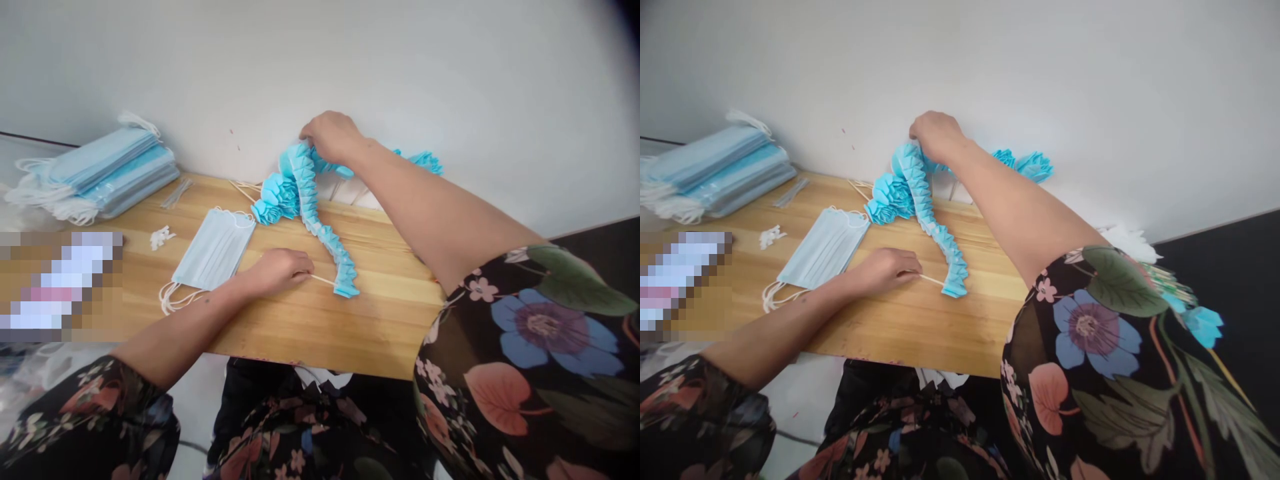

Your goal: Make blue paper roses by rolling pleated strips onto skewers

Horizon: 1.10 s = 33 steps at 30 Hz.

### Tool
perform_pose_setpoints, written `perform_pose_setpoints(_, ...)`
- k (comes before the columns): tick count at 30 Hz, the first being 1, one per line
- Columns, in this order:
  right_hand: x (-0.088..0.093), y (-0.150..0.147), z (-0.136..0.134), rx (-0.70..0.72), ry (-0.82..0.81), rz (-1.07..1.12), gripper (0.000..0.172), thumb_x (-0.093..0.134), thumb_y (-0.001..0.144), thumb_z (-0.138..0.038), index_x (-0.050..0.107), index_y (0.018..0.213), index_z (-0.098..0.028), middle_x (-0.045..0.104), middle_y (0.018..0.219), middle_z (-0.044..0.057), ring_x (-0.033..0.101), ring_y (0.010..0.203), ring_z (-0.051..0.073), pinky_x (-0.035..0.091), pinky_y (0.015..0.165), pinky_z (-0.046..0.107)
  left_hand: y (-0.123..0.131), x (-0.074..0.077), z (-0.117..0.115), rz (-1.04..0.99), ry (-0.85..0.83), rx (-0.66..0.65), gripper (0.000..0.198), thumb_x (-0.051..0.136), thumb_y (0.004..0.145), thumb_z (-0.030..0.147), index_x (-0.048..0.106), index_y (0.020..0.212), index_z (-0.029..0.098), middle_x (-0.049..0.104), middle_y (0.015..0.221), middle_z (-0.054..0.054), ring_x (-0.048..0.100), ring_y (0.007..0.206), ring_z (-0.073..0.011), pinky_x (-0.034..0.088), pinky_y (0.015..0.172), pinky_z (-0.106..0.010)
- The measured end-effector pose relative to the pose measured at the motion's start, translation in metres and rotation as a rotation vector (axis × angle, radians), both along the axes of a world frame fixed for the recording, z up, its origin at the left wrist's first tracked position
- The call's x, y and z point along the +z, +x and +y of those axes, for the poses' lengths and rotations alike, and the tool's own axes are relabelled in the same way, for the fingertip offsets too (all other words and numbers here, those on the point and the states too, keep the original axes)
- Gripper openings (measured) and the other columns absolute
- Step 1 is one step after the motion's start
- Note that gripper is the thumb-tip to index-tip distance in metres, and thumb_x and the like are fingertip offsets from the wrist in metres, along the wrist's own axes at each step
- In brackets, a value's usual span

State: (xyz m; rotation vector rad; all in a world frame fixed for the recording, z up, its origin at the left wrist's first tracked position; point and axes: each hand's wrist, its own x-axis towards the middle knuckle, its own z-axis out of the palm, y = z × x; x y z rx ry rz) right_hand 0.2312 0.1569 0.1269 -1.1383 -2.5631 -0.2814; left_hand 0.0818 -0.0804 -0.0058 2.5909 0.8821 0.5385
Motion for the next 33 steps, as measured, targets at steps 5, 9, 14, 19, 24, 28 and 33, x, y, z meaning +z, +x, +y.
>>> perform_pose_setpoints(5,0.014,0.017,0.000,-0.002,-0.042,0.142,0.023,0.058,0.082,0.001,0.069,0.089,-0.018,0.078,0.091,-0.005,0.063,0.082,0.007,0.042,0.081,0.023,0.000,0.002,0.000,0.000,0.009,0.002,0.022,0.051,0.098,0.022,0.071,0.089,0.018,0.073,0.093,-0.005,0.066,0.082,-0.0172,0.041,0.069,-0.027)
perform_pose_setpoints(9,0.029,0.036,-0.032,0.100,0.041,0.213,0.027,0.053,0.087,-0.007,0.073,0.098,-0.022,0.078,0.097,-0.002,0.065,0.086,0.011,0.045,0.082,0.027,0.000,0.002,0.000,0.006,0.016,0.000,0.022,0.050,0.097,0.022,0.071,0.089,0.019,0.074,0.093,-0.005,0.066,0.082,-0.0171,0.042,0.069,-0.027)
perform_pose_setpoints(14,0.024,0.061,-0.102,0.077,-0.027,0.412,0.034,0.045,0.089,-0.007,0.073,0.106,-0.015,0.077,0.097,0.004,0.065,0.075,0.012,0.049,0.081,0.028,-0.002,-0.003,0.002,0.014,0.038,0.007,0.023,0.050,0.098,0.023,0.072,0.092,0.018,0.075,0.095,-0.006,0.067,0.084,-0.0182,0.043,0.070,-0.027)
perform_pose_setpoints(19,-0.023,0.095,-0.148,-0.085,-0.200,0.585,0.029,0.048,0.091,-0.008,0.072,0.101,-0.020,0.077,0.092,0.002,0.067,0.076,0.013,0.052,0.076,0.026,-0.003,-0.002,0.003,-0.023,0.040,-0.027,0.024,0.051,0.099,0.025,0.072,0.092,0.016,0.074,0.092,-0.008,0.067,0.084,-0.0192,0.046,0.073,-0.029)
perform_pose_setpoints(24,-0.094,0.132,-0.172,-0.190,-0.413,0.800,0.025,0.049,0.093,-0.019,0.071,0.104,-0.021,0.076,0.094,0.003,0.069,0.077,0.015,0.054,0.071,0.028,-0.004,0.002,0.003,-0.051,0.051,-0.044,0.025,0.052,0.100,0.026,0.073,0.091,0.016,0.072,0.089,-0.008,0.066,0.082,-0.0180,0.047,0.073,-0.029)
perform_pose_setpoints(28,-0.136,0.144,-0.181,-0.268,-0.489,0.872,0.026,0.049,0.091,-0.021,0.073,0.102,-0.021,0.077,0.090,0.003,0.070,0.076,0.016,0.055,0.073,0.030,-0.005,0.003,0.002,-0.052,0.046,-0.027,0.024,0.053,0.099,0.027,0.073,0.090,0.016,0.072,0.088,-0.008,0.067,0.081,-0.0179,0.048,0.071,-0.028)
perform_pose_setpoints(33,-0.155,0.144,-0.184,-0.257,-0.514,0.859,0.028,0.049,0.090,-0.021,0.075,0.103,-0.021,0.078,0.090,0.003,0.069,0.074,0.017,0.053,0.074,0.030,-0.005,0.005,0.001,-0.043,0.025,-0.040,0.025,0.053,0.100,0.028,0.074,0.091,0.016,0.072,0.088,-0.008,0.066,0.080,-0.0174,0.048,0.070,-0.027)
